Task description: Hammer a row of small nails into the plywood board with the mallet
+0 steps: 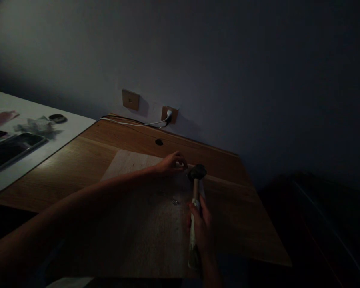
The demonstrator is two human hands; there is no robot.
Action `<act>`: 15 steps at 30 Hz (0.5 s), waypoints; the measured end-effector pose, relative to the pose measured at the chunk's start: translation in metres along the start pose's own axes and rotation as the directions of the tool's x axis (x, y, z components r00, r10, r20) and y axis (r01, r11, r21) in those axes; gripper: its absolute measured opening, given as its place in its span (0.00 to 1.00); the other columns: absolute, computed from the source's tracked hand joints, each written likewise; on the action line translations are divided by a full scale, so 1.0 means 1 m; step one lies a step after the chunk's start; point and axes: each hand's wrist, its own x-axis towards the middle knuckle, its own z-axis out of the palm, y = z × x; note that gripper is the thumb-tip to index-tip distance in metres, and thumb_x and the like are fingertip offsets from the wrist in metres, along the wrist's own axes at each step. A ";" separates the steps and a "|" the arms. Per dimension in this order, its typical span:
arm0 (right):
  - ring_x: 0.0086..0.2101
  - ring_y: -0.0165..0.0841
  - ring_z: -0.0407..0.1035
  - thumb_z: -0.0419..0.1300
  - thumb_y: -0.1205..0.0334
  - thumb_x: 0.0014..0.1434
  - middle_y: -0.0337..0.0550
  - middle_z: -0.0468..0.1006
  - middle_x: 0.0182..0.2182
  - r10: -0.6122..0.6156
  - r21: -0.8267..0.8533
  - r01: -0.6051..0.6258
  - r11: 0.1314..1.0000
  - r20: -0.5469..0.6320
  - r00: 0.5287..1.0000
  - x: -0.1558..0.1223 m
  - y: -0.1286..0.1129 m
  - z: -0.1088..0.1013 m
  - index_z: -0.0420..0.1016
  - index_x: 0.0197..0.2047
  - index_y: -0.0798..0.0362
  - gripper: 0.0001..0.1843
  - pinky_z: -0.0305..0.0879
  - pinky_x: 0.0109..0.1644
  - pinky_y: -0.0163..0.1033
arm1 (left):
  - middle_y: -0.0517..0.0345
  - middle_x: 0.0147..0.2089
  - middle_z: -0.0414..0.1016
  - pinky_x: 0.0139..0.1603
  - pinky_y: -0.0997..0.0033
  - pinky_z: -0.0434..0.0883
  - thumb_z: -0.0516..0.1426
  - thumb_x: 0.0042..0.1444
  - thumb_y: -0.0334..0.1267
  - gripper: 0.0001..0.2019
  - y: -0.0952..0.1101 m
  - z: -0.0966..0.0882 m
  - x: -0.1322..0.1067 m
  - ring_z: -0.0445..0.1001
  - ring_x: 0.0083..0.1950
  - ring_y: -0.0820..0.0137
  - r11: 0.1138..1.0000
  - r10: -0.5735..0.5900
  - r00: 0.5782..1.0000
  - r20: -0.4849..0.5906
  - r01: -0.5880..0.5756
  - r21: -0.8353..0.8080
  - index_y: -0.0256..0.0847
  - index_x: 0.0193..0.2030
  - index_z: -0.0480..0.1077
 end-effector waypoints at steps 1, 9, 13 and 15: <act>0.13 0.26 0.56 0.69 0.42 0.47 0.27 0.64 0.13 0.001 -0.003 -0.001 1.000 -0.006 1.000 0.000 0.000 0.000 0.73 0.43 0.51 0.27 0.54 0.15 0.30 | 0.53 0.45 0.67 0.51 0.69 0.71 0.64 0.57 0.35 0.05 0.003 -0.003 -0.004 0.72 0.46 0.68 0.999 0.031 0.999 0.043 -0.033 0.042 0.37 0.39 0.78; 0.13 0.26 0.55 0.69 0.42 0.47 0.26 0.64 0.13 0.011 -0.001 -0.011 1.000 -0.012 1.000 0.000 0.001 0.000 0.72 0.44 0.50 0.27 0.52 0.15 0.30 | 0.52 0.45 0.72 0.39 0.72 0.68 0.63 0.59 0.38 0.05 0.040 -0.020 -0.032 0.73 0.41 0.68 0.917 0.181 0.918 0.352 -0.287 0.278 0.39 0.35 0.77; 0.12 0.26 0.55 0.68 0.42 0.46 0.25 0.63 0.12 0.004 -0.019 -0.005 1.000 -0.022 1.000 -0.001 -0.002 0.001 0.72 0.49 0.52 0.31 0.52 0.15 0.30 | 0.53 0.42 0.75 0.32 0.69 0.66 0.63 0.58 0.43 0.07 0.059 -0.020 -0.041 0.74 0.36 0.67 0.853 0.225 0.878 0.422 -0.387 0.351 0.42 0.38 0.78; 0.13 0.27 0.56 0.69 0.42 0.45 0.25 0.63 0.13 0.012 -0.020 -0.013 1.000 -0.046 0.999 -0.002 -0.004 0.002 0.71 0.54 0.53 0.37 0.52 0.15 0.30 | 0.50 0.42 0.77 0.33 0.67 0.68 0.65 0.54 0.46 0.11 0.065 -0.013 -0.044 0.76 0.38 0.63 0.806 0.226 0.858 0.462 -0.431 0.406 0.42 0.40 0.79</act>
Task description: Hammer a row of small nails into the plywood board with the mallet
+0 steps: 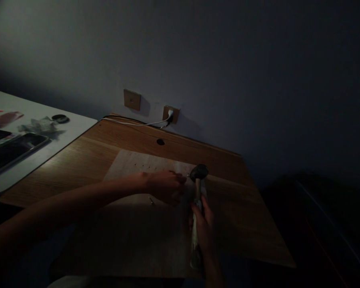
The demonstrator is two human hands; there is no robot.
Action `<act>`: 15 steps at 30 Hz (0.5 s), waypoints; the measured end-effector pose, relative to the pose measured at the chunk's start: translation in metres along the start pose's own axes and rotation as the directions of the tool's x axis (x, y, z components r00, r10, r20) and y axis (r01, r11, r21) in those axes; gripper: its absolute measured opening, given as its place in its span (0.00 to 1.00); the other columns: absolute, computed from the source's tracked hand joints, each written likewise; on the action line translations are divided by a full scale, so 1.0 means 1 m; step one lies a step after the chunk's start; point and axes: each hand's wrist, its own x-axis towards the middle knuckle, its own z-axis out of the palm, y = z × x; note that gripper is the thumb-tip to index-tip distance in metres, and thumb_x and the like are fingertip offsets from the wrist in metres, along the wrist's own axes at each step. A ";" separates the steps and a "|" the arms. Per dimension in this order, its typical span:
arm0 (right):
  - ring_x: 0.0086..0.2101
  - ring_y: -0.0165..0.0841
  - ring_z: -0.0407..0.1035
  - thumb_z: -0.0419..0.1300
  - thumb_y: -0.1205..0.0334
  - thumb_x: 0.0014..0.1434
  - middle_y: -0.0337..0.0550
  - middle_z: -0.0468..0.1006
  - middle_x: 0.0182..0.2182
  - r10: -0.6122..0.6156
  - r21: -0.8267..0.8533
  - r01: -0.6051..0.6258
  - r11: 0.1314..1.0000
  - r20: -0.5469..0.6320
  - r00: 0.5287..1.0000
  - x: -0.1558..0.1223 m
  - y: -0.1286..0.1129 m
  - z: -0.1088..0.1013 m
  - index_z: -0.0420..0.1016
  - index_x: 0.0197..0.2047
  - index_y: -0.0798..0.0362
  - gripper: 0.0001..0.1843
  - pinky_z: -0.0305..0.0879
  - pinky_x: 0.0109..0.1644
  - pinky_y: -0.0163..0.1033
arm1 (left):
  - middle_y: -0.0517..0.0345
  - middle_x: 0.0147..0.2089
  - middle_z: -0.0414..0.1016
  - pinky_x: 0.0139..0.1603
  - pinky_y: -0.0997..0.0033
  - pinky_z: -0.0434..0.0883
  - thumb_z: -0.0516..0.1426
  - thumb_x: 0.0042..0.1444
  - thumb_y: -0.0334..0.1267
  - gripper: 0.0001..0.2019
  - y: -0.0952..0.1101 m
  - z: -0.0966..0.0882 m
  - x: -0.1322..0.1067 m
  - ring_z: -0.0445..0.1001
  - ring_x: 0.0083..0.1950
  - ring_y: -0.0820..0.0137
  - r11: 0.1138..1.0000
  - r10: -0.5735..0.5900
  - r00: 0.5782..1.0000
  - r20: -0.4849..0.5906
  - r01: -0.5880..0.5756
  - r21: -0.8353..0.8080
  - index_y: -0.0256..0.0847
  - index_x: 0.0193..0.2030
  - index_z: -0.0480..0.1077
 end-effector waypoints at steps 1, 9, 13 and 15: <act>0.13 0.27 0.57 0.69 0.42 0.44 0.25 0.64 0.14 0.008 -0.002 -0.008 1.000 -0.012 1.000 0.000 -0.001 0.000 0.70 0.56 0.53 0.39 0.53 0.15 0.30 | 0.48 0.42 0.77 0.34 0.65 0.69 0.66 0.53 0.47 0.13 0.004 0.003 0.001 0.76 0.39 0.61 0.999 -0.005 1.000 0.027 0.004 0.038 0.41 0.40 0.79; 0.13 0.27 0.58 0.69 0.43 0.45 0.25 0.63 0.15 0.027 -0.020 -0.028 0.999 -0.015 1.000 0.001 0.001 -0.002 0.72 0.58 0.53 0.39 0.53 0.15 0.30 | 0.41 0.47 0.79 0.35 0.64 0.72 0.62 0.58 0.47 0.14 0.018 0.016 0.008 0.79 0.41 0.57 0.987 -0.146 0.977 0.157 0.134 0.086 0.38 0.41 0.79; 0.13 0.27 0.57 0.68 0.43 0.44 0.26 0.64 0.14 0.014 -0.019 -0.015 1.000 -0.027 1.000 0.001 0.001 -0.001 0.71 0.57 0.55 0.40 0.53 0.15 0.31 | 0.49 0.39 0.81 0.31 0.70 0.67 0.62 0.57 0.40 0.07 0.002 0.009 0.009 0.79 0.36 0.62 0.970 -0.227 0.964 0.136 0.237 -0.060 0.40 0.38 0.78; 0.13 0.27 0.56 0.67 0.42 0.45 0.26 0.64 0.12 0.005 -0.024 -0.005 1.000 -0.008 1.000 0.001 0.000 0.000 0.71 0.56 0.55 0.39 0.53 0.15 0.31 | 0.54 0.36 0.81 0.31 0.73 0.66 0.62 0.56 0.36 0.04 -0.012 0.006 0.011 0.79 0.35 0.66 0.931 -0.289 0.949 0.125 0.309 -0.195 0.40 0.38 0.77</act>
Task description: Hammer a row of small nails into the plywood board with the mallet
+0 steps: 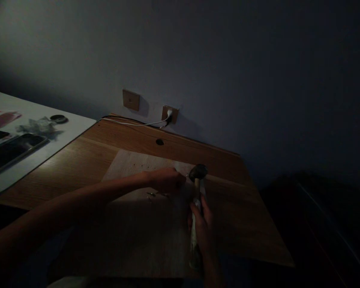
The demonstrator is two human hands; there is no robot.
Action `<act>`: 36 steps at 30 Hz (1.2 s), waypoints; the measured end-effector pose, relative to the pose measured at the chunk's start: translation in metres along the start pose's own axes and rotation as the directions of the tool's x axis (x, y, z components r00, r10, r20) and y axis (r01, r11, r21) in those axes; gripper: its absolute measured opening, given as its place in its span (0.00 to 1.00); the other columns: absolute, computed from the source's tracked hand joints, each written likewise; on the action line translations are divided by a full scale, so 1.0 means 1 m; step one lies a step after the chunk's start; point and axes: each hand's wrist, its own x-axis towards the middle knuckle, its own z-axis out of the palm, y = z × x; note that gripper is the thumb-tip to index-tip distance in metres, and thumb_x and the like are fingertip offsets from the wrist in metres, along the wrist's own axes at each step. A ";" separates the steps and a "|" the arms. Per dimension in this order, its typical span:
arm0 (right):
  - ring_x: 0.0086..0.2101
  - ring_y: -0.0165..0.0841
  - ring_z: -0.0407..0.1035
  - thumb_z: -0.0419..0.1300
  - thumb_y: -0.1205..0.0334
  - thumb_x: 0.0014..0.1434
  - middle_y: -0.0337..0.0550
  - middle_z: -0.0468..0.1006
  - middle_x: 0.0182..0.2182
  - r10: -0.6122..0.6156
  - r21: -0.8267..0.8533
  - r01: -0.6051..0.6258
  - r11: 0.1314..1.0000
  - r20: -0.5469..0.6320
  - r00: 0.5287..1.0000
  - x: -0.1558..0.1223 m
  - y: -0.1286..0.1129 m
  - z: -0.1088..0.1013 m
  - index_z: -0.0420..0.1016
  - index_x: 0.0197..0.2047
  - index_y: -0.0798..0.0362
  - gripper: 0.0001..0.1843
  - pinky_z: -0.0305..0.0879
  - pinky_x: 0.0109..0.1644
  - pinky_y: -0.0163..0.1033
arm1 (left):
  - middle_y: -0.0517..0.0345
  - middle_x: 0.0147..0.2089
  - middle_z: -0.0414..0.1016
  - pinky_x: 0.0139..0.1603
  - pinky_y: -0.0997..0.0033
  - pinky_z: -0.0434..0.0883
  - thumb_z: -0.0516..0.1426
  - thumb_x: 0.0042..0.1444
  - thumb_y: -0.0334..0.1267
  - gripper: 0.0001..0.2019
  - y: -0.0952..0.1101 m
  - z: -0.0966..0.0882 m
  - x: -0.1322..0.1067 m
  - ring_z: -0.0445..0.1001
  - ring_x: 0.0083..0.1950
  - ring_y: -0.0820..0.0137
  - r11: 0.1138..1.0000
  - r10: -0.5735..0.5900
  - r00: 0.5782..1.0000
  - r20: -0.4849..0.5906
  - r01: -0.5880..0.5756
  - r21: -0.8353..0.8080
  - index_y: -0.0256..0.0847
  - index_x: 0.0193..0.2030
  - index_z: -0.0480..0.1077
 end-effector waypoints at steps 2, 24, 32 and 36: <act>0.13 0.27 0.54 0.67 0.42 0.45 0.26 0.63 0.11 0.001 -0.001 -0.001 1.000 0.012 1.000 0.000 -0.001 0.000 0.72 0.53 0.55 0.36 0.52 0.15 0.30 | 0.58 0.36 0.82 0.32 0.76 0.66 0.63 0.54 0.32 0.08 -0.013 -0.002 0.007 0.79 0.36 0.69 0.988 -0.046 0.997 -0.058 0.036 -0.153 0.39 0.42 0.76; 0.12 0.26 0.55 0.67 0.41 0.47 0.27 0.63 0.13 -0.009 0.000 0.009 1.000 0.053 0.999 -0.004 -0.003 0.000 0.73 0.40 0.52 0.25 0.53 0.14 0.30 | 0.55 0.41 0.81 0.46 0.71 0.70 0.57 0.59 0.29 0.08 -0.050 0.022 0.014 0.78 0.43 0.66 0.988 -0.113 0.918 -0.379 0.065 -0.139 0.40 0.42 0.78; 0.13 0.26 0.56 0.69 0.42 0.47 0.28 0.65 0.15 -0.036 0.010 0.036 0.999 0.024 0.999 -0.002 -0.002 -0.002 0.74 0.40 0.51 0.25 0.53 0.15 0.30 | 0.52 0.42 0.80 0.45 0.71 0.70 0.57 0.62 0.32 0.07 -0.047 0.022 0.015 0.77 0.44 0.65 0.998 -0.041 0.923 -0.382 0.020 -0.059 0.39 0.40 0.77; 0.13 0.26 0.55 0.68 0.40 0.49 0.28 0.63 0.14 -0.098 -0.021 0.098 0.995 0.022 0.995 -0.009 -0.006 -0.001 0.73 0.41 0.51 0.26 0.52 0.15 0.30 | 0.53 0.43 0.80 0.46 0.71 0.70 0.56 0.61 0.31 0.07 -0.046 0.021 0.015 0.77 0.45 0.66 0.996 -0.064 0.926 -0.371 0.037 -0.080 0.40 0.40 0.77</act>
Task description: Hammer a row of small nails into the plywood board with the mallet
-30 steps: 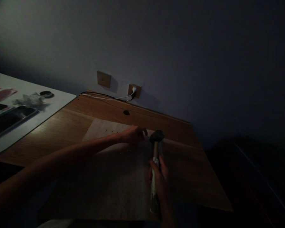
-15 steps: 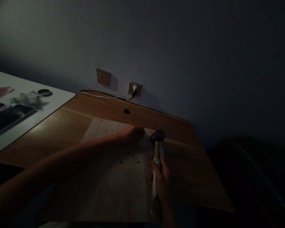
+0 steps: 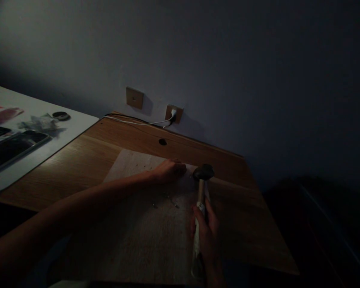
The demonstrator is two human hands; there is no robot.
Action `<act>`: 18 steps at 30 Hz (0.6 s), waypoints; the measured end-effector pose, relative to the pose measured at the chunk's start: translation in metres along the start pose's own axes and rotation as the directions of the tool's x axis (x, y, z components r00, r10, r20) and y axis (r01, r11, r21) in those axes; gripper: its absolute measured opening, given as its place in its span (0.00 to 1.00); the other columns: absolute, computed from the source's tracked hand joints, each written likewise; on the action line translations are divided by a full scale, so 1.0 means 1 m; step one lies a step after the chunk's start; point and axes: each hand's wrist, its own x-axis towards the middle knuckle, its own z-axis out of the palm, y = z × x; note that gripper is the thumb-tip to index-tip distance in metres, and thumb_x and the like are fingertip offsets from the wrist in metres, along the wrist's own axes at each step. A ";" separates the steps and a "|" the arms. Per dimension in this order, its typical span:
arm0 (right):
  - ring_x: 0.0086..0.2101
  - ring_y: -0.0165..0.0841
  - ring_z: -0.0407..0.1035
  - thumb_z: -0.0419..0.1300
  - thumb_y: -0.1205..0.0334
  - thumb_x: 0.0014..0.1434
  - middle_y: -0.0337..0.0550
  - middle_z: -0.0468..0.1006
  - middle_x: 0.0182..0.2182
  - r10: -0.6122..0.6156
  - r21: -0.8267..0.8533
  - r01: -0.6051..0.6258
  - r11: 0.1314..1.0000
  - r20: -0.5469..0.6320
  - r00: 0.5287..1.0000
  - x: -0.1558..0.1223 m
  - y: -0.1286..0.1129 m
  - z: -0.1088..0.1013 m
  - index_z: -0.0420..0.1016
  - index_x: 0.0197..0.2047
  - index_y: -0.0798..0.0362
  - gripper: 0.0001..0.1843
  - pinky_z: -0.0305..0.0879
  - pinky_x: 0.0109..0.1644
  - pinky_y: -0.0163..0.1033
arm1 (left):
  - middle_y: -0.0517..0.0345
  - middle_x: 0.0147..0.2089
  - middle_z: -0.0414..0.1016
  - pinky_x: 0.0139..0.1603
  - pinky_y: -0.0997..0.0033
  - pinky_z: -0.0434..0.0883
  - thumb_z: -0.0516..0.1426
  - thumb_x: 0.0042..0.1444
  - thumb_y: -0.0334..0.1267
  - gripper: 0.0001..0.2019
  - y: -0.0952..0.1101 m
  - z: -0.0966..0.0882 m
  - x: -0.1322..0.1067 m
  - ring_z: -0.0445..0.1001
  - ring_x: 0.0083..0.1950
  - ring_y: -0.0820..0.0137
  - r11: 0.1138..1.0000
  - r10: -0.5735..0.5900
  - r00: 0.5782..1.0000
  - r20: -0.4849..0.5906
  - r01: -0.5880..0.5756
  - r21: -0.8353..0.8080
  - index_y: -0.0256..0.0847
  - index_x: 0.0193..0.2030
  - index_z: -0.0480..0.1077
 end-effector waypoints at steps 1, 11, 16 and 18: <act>0.13 0.27 0.55 0.67 0.39 0.50 0.28 0.63 0.13 -0.008 -0.018 0.008 1.000 0.007 1.000 -0.001 -0.001 0.000 0.73 0.43 0.51 0.27 0.52 0.15 0.30 | 0.53 0.43 0.81 0.46 0.72 0.70 0.57 0.61 0.31 0.07 0.000 0.000 0.000 0.78 0.45 0.66 1.000 -0.021 1.000 0.006 0.021 -0.014 0.40 0.41 0.77; 0.16 0.27 0.54 0.64 0.44 0.59 0.27 0.62 0.15 -0.070 -0.096 0.087 0.992 0.167 0.983 -0.003 0.001 0.005 0.74 0.56 0.53 0.28 0.53 0.18 0.31 | 0.52 0.45 0.82 0.41 0.71 0.72 0.59 0.56 0.30 0.21 0.000 0.000 -0.002 0.82 0.44 0.64 0.983 -0.126 0.991 0.033 0.130 -0.133 0.41 0.57 0.69; 0.16 0.27 0.55 0.63 0.43 0.59 0.28 0.62 0.16 -0.065 -0.092 0.079 0.993 0.149 0.987 -0.002 -0.001 0.007 0.74 0.53 0.53 0.27 0.53 0.17 0.31 | 0.54 0.45 0.83 0.43 0.72 0.73 0.59 0.54 0.27 0.23 -0.006 0.004 -0.001 0.81 0.45 0.66 0.975 -0.105 0.994 0.023 0.108 -0.193 0.40 0.58 0.68; 0.15 0.27 0.54 0.63 0.43 0.59 0.27 0.62 0.15 -0.064 -0.092 0.078 0.993 0.147 0.987 -0.003 -0.001 0.008 0.73 0.54 0.54 0.28 0.53 0.17 0.31 | 0.54 0.45 0.83 0.43 0.72 0.72 0.59 0.54 0.27 0.23 -0.007 0.004 -0.001 0.81 0.45 0.66 0.974 -0.099 0.995 0.027 0.102 -0.204 0.41 0.58 0.68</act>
